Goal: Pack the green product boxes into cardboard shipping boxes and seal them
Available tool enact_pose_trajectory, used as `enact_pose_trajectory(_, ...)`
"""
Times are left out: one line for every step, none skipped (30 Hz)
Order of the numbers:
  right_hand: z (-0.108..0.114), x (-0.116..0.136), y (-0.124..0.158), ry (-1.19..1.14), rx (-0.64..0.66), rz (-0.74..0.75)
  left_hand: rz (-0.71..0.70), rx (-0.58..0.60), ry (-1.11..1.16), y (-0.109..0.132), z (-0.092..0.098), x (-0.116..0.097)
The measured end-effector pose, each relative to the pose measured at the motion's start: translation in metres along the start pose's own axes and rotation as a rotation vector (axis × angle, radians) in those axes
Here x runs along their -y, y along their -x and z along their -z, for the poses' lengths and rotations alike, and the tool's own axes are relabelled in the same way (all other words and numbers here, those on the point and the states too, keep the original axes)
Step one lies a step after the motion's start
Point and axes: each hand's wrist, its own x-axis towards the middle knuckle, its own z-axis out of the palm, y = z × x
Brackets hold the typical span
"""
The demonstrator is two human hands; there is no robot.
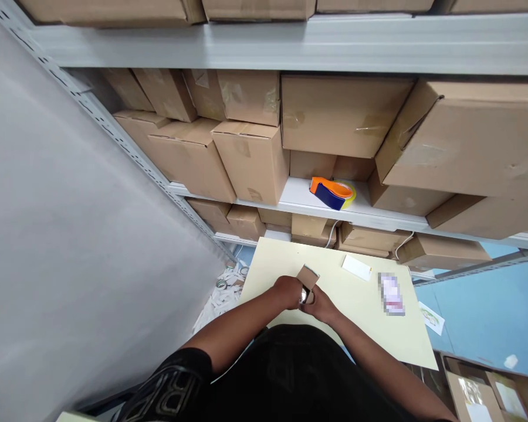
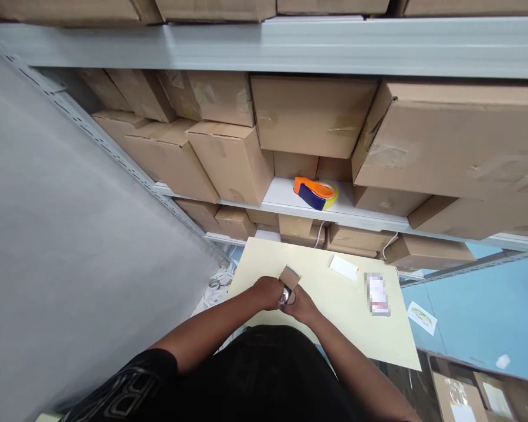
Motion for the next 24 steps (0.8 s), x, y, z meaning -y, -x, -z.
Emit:
enact_pose_trajectory(0.0,0.001,0.0,0.025,-0.014,0.003,0.005,0.001,-0.001,-0.001,0.002,0.0)
enact_pose_trajectory(0.001,0.001,-0.001,0.044,-0.026,-0.001,0.013,-0.006,0.004,-0.002,0.003,0.0)
enact_pose_trajectory(0.002,0.001,-0.001,0.058,-0.03,-0.007,0.021,-0.018,0.009,-0.002,0.003,0.001)
enact_pose_trajectory(0.003,0.001,-0.001,0.069,-0.028,-0.008,0.022,-0.026,0.012,-0.003,0.002,0.002)
enact_pose_trajectory(0.004,0.002,-0.001,0.081,-0.022,0.0,0.019,-0.028,0.012,-0.004,0.002,0.003)
enact_pose_trajectory(0.006,0.002,-0.001,0.098,-0.011,0.016,0.015,-0.027,0.01,-0.004,0.001,0.005)
enact_pose_trajectory(0.007,0.003,-0.001,0.12,-0.002,0.031,0.01,-0.029,0.005,-0.005,0.001,0.006)
enact_pose_trajectory(0.009,0.005,-0.001,0.152,0.004,0.04,0.002,-0.037,-0.005,-0.006,0.001,0.008)
enact_pose_trajectory(0.01,0.008,-0.001,0.192,0.013,0.039,-0.012,-0.057,-0.019,-0.006,0.001,0.01)
enact_pose_trajectory(0.012,0.011,-0.001,0.234,0.026,0.028,-0.036,-0.088,-0.034,-0.006,0.001,0.012)
enact_pose_trajectory(0.013,0.015,-0.002,0.276,0.042,0.01,-0.07,-0.125,-0.046,-0.005,0.001,0.015)
enact_pose_trajectory(0.014,0.019,-0.003,0.314,0.057,-0.007,-0.109,-0.165,-0.051,-0.003,0.001,0.019)
enact_pose_trajectory(0.015,0.023,-0.004,0.348,0.064,-0.02,-0.147,-0.204,-0.045,-0.001,0.001,0.022)
enact_pose_trajectory(0.016,0.027,-0.006,0.382,0.062,-0.028,-0.176,-0.246,-0.026,0.002,0.001,0.025)
enact_pose_trajectory(0.017,0.031,-0.007,0.415,0.05,-0.03,-0.193,-0.291,0.003,0.005,0.002,0.029)
enact_pose_trajectory(0.018,0.033,-0.009,0.448,0.032,-0.029,-0.197,-0.346,0.04,0.009,0.003,0.032)
enact_pose_trajectory(0.02,0.035,-0.011,0.476,0.016,-0.027,-0.193,-0.413,0.085,0.013,0.005,0.035)
enact_pose_trajectory(0.021,0.036,-0.013,0.494,0.002,-0.023,-0.184,-0.485,0.138,0.017,0.007,0.037)
enact_pose_trajectory(0.022,0.037,-0.015,0.497,-0.01,-0.017,-0.173,-0.559,0.202,0.021,0.01,0.04)
enact_pose_trajectory(0.023,0.037,-0.016,0.485,-0.019,-0.01,-0.166,-0.629,0.279,0.025,0.013,0.042)
enact_pose_trajectory(0.024,0.037,-0.018,0.464,-0.027,-0.005,-0.167,-0.692,0.365,0.029,0.016,0.045)
enact_pose_trajectory(0.024,0.036,-0.02,0.442,-0.036,-0.002,-0.176,-0.746,0.452,0.032,0.018,0.047)
enact_pose_trajectory(0.023,0.036,-0.022,0.424,-0.043,0.001,-0.191,-0.794,0.53,0.035,0.019,0.05)
enact_pose_trajectory(0.022,0.035,-0.024,0.416,-0.05,-0.001,-0.208,-0.841,0.592,0.038,0.02,0.052)
